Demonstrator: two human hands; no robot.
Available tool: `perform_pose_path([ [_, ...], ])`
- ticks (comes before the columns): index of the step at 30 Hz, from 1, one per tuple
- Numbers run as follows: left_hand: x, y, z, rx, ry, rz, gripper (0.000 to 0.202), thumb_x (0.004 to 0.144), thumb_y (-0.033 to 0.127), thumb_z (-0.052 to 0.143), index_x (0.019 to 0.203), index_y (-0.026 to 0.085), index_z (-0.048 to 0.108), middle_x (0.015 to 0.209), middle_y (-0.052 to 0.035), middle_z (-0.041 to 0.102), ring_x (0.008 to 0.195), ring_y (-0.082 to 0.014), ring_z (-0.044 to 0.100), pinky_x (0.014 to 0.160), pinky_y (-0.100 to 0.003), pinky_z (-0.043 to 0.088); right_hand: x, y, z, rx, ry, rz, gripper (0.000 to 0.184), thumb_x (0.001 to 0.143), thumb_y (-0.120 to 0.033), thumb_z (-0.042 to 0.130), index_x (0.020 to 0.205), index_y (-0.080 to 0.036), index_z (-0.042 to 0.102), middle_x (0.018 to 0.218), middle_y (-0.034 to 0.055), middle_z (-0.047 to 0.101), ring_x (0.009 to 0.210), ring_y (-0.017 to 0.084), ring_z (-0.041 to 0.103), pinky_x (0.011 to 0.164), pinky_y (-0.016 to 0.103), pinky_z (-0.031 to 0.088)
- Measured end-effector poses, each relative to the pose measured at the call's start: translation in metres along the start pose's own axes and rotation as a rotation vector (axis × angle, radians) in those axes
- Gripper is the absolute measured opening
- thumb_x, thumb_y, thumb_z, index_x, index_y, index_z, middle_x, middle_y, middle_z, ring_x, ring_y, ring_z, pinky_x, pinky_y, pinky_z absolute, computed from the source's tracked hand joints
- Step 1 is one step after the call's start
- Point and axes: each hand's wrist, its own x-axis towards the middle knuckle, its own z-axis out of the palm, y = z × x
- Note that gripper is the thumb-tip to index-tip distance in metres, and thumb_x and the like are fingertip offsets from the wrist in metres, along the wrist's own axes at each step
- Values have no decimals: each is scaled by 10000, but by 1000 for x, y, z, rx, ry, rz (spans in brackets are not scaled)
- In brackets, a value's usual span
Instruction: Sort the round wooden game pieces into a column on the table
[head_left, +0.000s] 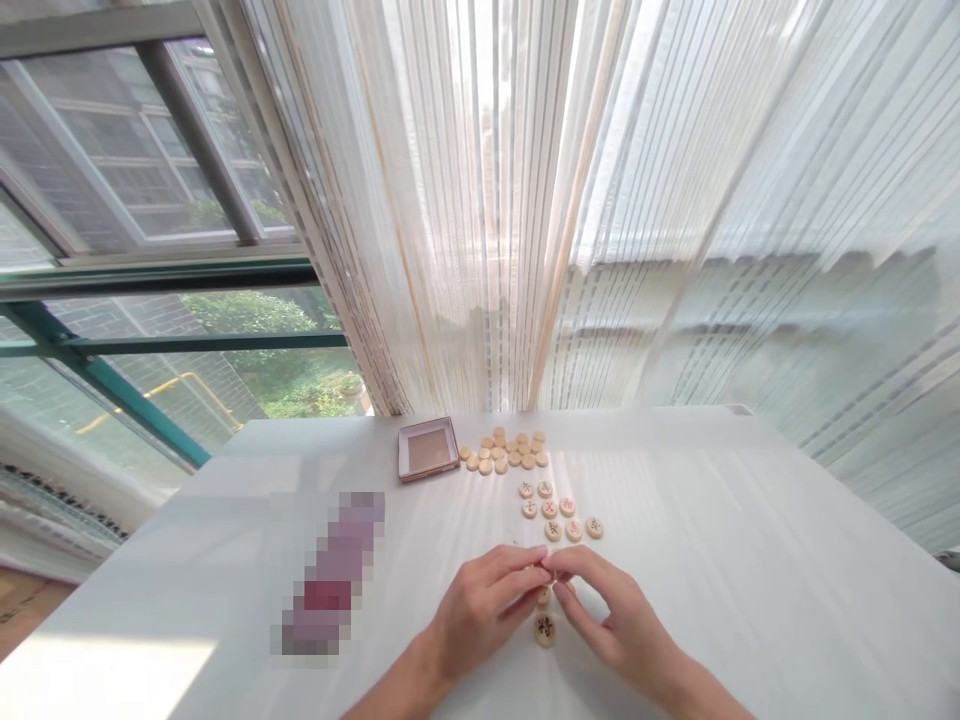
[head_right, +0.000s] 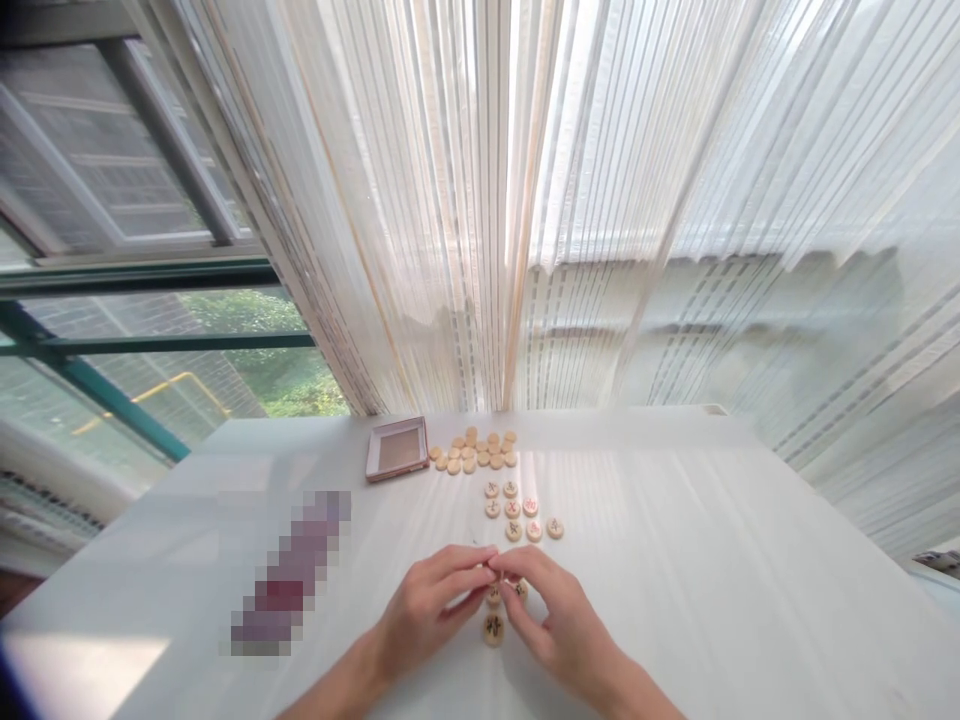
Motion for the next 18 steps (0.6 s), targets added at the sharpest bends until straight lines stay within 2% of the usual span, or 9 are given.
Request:
perform_pose_path([
  [7,0,0,-1,-8,3,17,336,987,62,654,1306,169,656,1233,-158,776,1129,-242,769,934,-323,665,-2,6,1,-63,46,-24,260,1013,-134,555,1224,-259,640,1047,48,755,919,190,736,841,283,610],
  [13,0,3,-3,-65,3,-20,386,994,51,636,1344,214,645,1231,-130,785,1106,-235,780,918,-321,668,-2,3,0,-59,50,-1,211,1022,-162,574,1186,-263,660,994,38,762,862,190,732,801,289,611],
  [15,-1,6,0,-113,18,-83,371,990,52,638,1316,227,669,1205,-115,794,1084,-232,785,925,-330,663,-1,3,0,-61,57,9,187,1022,-172,583,1164,-263,662,987,42,757,849,196,725,788,300,610],
  [18,-4,11,6,-221,90,-292,258,987,102,661,1198,230,736,1102,-76,818,1008,-221,797,909,-324,665,0,4,0,-68,67,14,174,1021,-179,581,1155,-261,656,987,55,745,844,209,714,777,323,610],
])
